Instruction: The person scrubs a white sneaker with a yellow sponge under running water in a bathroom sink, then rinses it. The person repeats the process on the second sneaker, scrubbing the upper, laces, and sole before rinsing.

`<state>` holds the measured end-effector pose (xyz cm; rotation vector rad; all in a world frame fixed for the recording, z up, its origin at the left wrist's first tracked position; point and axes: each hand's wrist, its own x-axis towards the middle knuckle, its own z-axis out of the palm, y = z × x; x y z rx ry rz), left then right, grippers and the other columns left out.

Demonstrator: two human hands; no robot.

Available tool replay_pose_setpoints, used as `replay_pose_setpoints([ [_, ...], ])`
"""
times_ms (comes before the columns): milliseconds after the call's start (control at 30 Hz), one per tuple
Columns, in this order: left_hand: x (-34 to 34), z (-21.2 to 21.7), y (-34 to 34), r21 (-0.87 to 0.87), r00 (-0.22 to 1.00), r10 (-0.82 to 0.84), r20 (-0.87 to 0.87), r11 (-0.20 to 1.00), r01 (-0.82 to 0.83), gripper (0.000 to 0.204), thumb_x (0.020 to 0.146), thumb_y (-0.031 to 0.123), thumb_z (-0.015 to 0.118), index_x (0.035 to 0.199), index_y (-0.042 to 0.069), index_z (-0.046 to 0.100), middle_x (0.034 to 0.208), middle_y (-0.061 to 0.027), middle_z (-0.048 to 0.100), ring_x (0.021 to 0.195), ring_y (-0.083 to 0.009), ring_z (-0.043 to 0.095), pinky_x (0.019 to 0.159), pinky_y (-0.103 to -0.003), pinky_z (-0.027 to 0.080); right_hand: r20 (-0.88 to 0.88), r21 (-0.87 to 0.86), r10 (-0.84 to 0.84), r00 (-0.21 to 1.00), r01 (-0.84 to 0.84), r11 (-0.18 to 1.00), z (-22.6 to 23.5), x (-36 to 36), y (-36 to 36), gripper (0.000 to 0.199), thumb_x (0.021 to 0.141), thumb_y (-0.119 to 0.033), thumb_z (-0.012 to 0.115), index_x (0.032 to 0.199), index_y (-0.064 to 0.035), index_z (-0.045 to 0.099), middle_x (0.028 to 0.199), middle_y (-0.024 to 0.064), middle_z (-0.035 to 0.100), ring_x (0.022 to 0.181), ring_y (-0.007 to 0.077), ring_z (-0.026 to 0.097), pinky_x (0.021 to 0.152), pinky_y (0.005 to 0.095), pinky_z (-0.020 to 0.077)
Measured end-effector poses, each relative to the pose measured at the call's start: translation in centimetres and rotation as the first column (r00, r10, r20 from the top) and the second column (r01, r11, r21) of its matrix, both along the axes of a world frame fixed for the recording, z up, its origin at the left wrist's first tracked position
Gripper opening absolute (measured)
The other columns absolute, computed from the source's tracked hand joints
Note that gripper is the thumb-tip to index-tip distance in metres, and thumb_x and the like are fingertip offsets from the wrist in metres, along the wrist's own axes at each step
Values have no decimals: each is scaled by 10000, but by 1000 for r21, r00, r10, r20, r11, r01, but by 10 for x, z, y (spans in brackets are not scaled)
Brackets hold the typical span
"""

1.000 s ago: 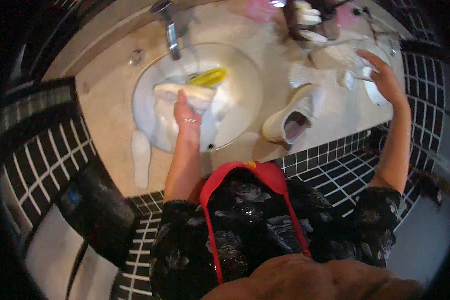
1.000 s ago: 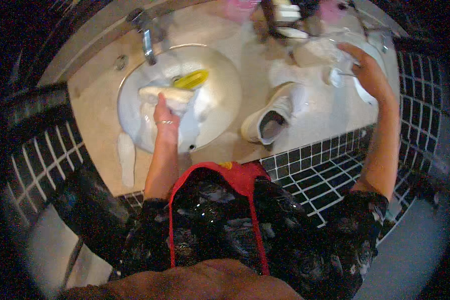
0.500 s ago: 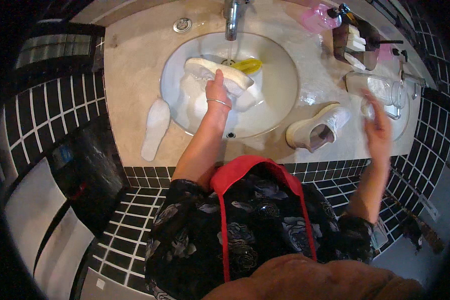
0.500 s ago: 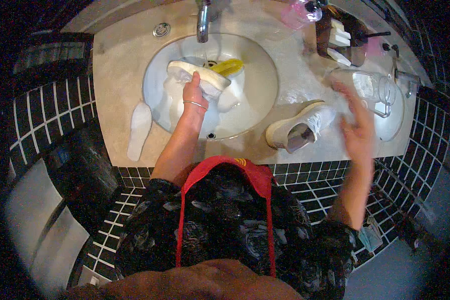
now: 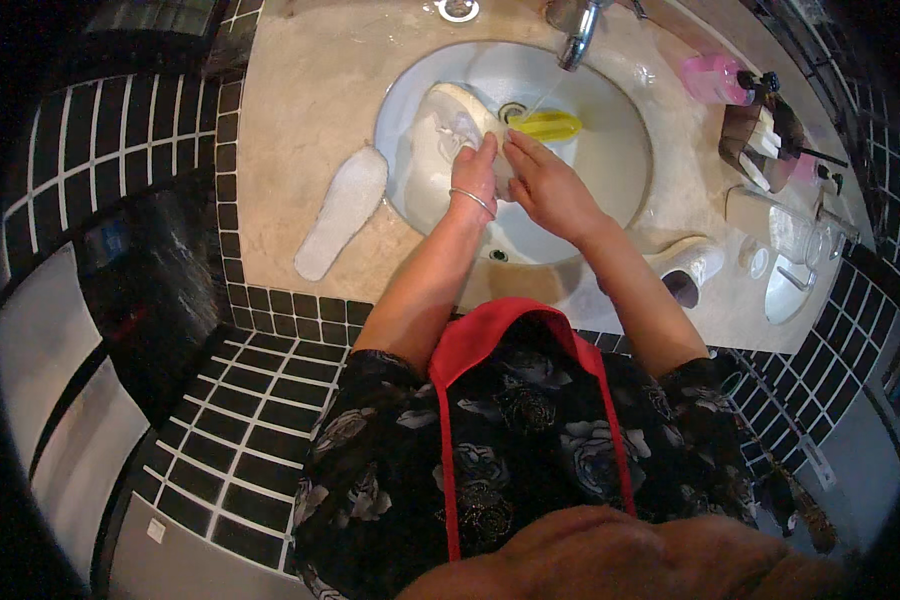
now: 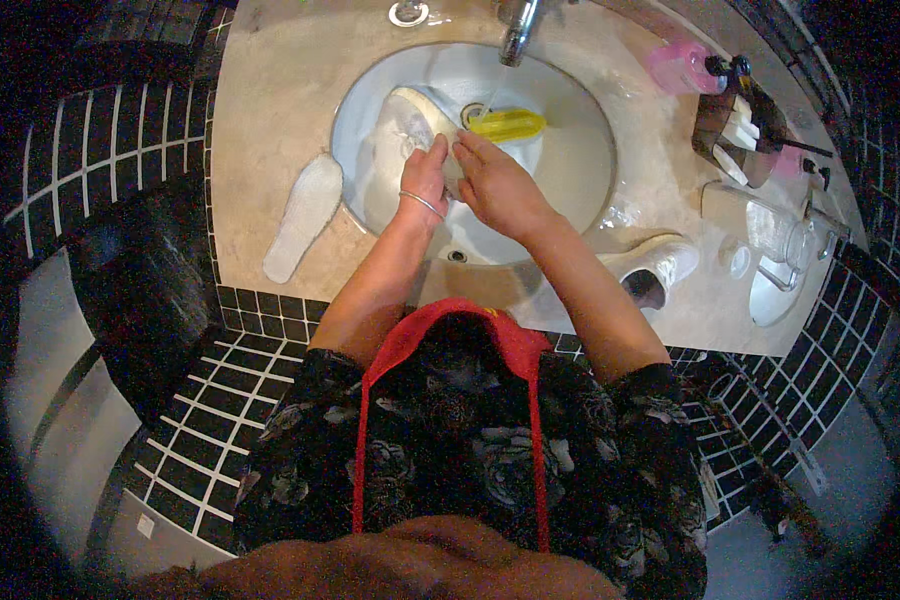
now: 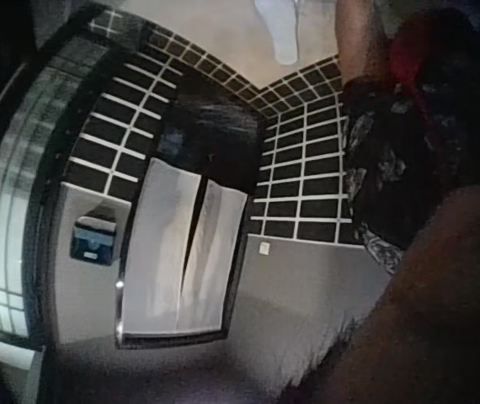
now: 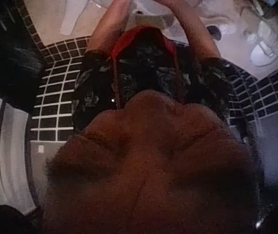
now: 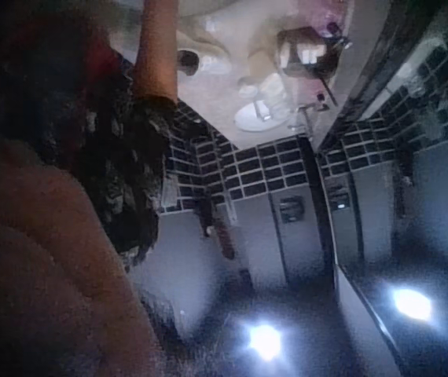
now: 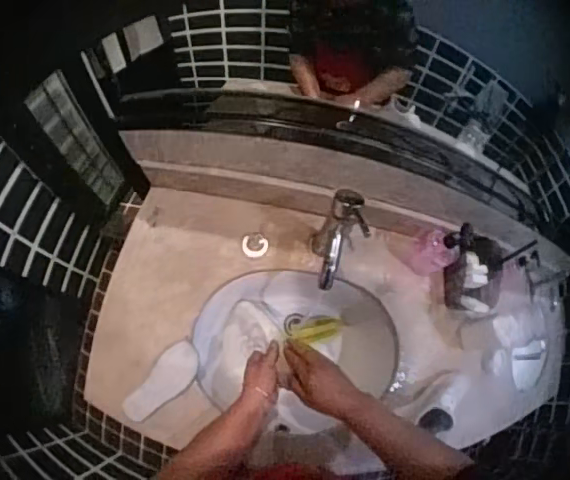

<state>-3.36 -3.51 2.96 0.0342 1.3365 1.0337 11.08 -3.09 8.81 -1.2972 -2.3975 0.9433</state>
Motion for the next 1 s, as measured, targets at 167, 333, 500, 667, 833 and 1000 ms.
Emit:
replay_pose_setpoints([
  [167,-2,-15,-4,47,995,54,84,997,-58,362,935,313,642,1029,-16,522,938,-107,597,852,-228,627,731,-419,552,126,155,82,989,-102,983,30,13,-25,477,843,-49,621,1300,48,529,1372,238,489,1258,384,496,1043,423,439],
  [333,-7,-32,-3,107,998,-58,30,993,55,395,935,317,633,1067,-39,525,945,-112,599,872,-238,628,771,-425,549,76,-106,-34,997,42,993,58,10,-14,303,858,-53,624,1156,-3,630,1165,219,603,1072,388,602,938,423,483],
  [500,-15,-24,-9,38,973,-196,-126,979,202,463,919,407,634,966,-47,558,904,-103,573,769,-183,525,735,-356,478,272,-213,13,962,47,976,12,-17,32,187,899,-87,599,1053,6,648,988,187,638,926,346,631,807,400,503],
  [667,-27,-15,-16,57,994,4,107,998,-11,453,918,398,637,1008,-38,553,943,-118,604,817,-205,583,775,-367,498,-8,-287,-339,941,322,902,-36,5,41,190,899,-116,635,1049,-2,657,996,187,647,898,313,639,774,352,518],
  [833,-38,-24,-19,64,989,-67,135,996,58,427,949,320,619,1142,-51,534,1053,-151,647,946,-270,658,841,-423,534,241,450,-342,908,208,869,-93,43,39,343,810,-108,687,1146,-63,630,1007,154,660,1010,348,618,933,427,470],
  [1000,-38,-38,-29,44,981,-58,187,998,51,417,944,306,623,1139,-52,534,1059,-146,648,927,-258,657,829,-411,534,578,231,-198,791,73,970,-156,48,38,277,836,-203,650,1089,-94,620,975,127,680,1005,325,624,882,471,457],
])
